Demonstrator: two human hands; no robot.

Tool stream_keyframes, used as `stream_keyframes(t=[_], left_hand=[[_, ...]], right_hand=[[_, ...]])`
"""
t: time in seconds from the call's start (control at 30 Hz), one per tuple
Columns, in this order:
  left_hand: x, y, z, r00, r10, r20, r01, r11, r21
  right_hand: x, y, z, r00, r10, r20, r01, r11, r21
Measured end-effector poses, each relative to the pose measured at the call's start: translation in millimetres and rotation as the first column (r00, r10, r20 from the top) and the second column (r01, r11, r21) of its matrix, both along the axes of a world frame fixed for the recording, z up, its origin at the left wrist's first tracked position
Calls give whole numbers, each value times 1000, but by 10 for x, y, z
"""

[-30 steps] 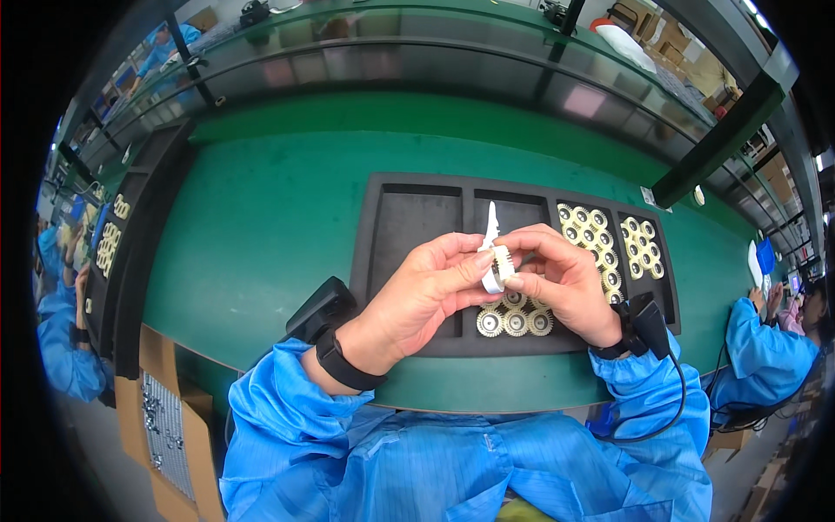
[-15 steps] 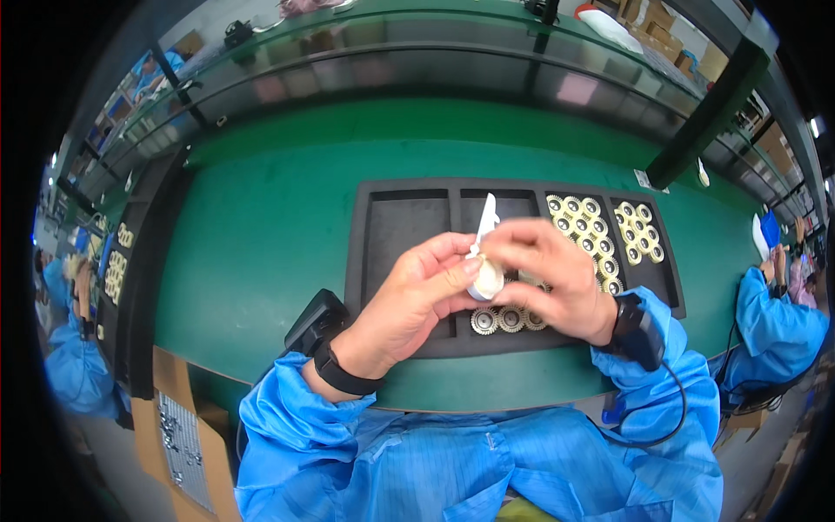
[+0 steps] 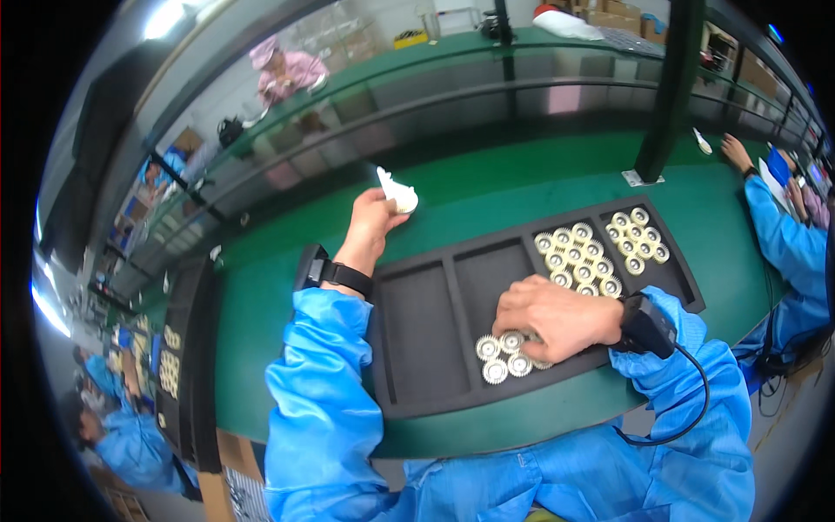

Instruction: Assembling small gears into a white plastic housing on a factory assembly line.

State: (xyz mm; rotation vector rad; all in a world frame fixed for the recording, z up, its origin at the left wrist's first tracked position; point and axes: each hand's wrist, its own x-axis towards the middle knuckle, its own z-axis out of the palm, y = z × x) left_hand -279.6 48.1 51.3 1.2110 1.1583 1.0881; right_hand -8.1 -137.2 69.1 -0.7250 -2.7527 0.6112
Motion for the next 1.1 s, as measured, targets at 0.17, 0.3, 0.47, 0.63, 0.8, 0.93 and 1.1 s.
stream_keyframes(t=[0.17, 0.3, 0.47, 0.63, 0.8, 0.93, 1.1], left_hand=[[-170, 558, -482, 865, 239, -441, -222, 971, 89], [-71, 503, -348, 751, 296, -591, -155, 948, 278], [427, -802, 460, 926, -226, -302, 300, 927, 226], [454, -1818, 462, 886, -320, -334, 405, 886, 225], [581, -1929, 267, 900, -325, -290, 405, 870, 282], [599, -1906, 170, 904, -351, -243, 412, 866, 284], [618, -1978, 210, 898, -382, -220, 426, 879, 215]], right_hand=[[-42, 41, -95, 997, 55, -46, -56, 998, -16], [-15, 28, -117, 996, 29, -80, -30, 999, -18], [46, 71, -259, 987, -3, -158, 8, 999, 36], [-181, 224, -367, 977, -12, -212, 13, 1000, 2], [-131, 236, -422, 949, -168, -268, 181, 983, 23], [-179, 435, -685, 783, -110, -612, 243, 960, 139], [-210, 280, -505, 793, -118, -598, 312, 921, 232]])
